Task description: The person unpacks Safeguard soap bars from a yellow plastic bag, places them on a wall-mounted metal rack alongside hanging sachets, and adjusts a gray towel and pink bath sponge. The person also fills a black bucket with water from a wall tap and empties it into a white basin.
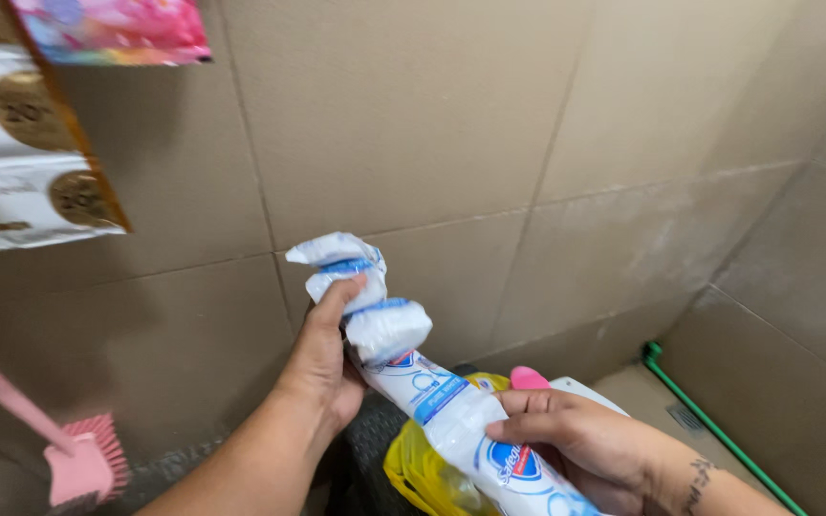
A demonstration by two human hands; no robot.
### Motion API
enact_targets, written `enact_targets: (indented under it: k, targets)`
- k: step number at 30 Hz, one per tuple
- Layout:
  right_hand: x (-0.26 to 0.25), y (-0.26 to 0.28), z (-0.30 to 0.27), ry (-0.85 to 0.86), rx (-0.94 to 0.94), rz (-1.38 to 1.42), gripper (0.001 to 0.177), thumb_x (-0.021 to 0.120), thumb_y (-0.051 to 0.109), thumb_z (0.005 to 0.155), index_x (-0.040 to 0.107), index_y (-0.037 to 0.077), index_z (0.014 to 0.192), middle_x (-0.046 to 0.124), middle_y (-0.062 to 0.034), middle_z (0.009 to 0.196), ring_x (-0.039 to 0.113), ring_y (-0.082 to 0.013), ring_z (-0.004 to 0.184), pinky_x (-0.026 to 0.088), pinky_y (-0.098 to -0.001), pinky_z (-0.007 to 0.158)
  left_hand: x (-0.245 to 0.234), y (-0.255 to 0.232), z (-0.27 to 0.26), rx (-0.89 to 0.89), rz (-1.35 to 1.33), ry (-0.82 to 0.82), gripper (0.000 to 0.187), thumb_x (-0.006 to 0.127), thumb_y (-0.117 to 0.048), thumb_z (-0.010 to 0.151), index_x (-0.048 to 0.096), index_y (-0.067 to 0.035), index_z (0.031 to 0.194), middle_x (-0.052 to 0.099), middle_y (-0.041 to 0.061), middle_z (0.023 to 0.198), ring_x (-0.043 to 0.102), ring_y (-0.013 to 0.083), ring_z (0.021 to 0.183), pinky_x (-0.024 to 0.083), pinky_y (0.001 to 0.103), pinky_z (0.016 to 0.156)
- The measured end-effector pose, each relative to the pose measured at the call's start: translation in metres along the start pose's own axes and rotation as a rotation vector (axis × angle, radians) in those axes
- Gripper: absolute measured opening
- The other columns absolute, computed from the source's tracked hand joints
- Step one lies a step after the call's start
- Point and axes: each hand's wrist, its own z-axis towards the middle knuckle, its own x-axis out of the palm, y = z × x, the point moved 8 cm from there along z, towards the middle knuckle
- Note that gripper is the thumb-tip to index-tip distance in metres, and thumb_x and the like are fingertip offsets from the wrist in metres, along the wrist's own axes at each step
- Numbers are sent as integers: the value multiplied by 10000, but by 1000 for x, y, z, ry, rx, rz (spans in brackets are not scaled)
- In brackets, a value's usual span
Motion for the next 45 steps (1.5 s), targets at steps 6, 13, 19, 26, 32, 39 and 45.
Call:
enact_targets:
  k: [6, 13, 19, 26, 32, 39, 45]
  targets:
    - [-18, -6, -10, -117, -58, -28, 336, 623, 129, 901, 702, -24, 1190, 792, -105, 1034, 757, -168, 905, 603, -326, 868, -1, 34, -8, -109, 73, 67, 530, 725, -388, 714, 625, -144, 1173, 692, 100, 1042, 715, 283, 954, 597, 498, 848]
    - [-25, 23, -14, -100, -116, -127, 338, 605, 239, 974, 639, -47, 1151, 751, -146, 985, 735, -219, 865, 597, -382, 844, 9, 26, -27, -112, 255, 79, 650, 732, -412, 679, 608, -182, 1274, 689, 74, 1112, 695, 264, 1018, 568, 474, 867]
    - [5, 25, -14, 138, -86, 192, 440, 553, 311, 921, 606, 29, 1255, 705, -231, 1191, 717, -393, 1005, 574, -527, 868, 33, 0, -41, 108, 316, 25, 908, 809, -351, 617, 445, -303, 1447, 667, 47, 1243, 670, 240, 1123, 563, 452, 930]
    - [20, 42, -1, 315, -266, 446, 404, 554, 266, 837, 653, 48, 1162, 683, -253, 1262, 617, -512, 1200, 457, -694, 966, 54, -15, -42, 226, 252, 184, 994, 763, -580, 641, 412, -265, 1516, 631, 64, 1353, 602, 258, 1248, 497, 481, 995]
    - [-8, 58, 2, 124, -452, 414, 142, 560, 202, 745, 588, 63, 751, 727, -187, 992, 680, -383, 1021, 479, -698, 970, 68, -17, -24, 69, 25, 296, 1057, 636, -854, 705, 568, -101, 1444, 678, 195, 1306, 667, 352, 1179, 521, 609, 948]
    - [-24, 73, 2, 79, -519, 260, 147, 551, 190, 763, 555, 44, 748, 665, -161, 866, 633, -321, 880, 497, -496, 940, 69, -5, -33, -157, -264, 340, 830, 778, -645, 700, 589, -170, 1353, 583, 111, 1217, 569, 355, 1201, 469, 646, 1101]
    - [-27, 71, 5, 34, -468, 128, 139, 542, 180, 771, 559, 43, 780, 668, -150, 894, 632, -303, 884, 510, -494, 915, 75, 15, -52, -327, -260, 425, 877, 752, -687, 590, 648, -186, 1302, 651, 205, 1312, 578, 475, 1258, 360, 798, 999]
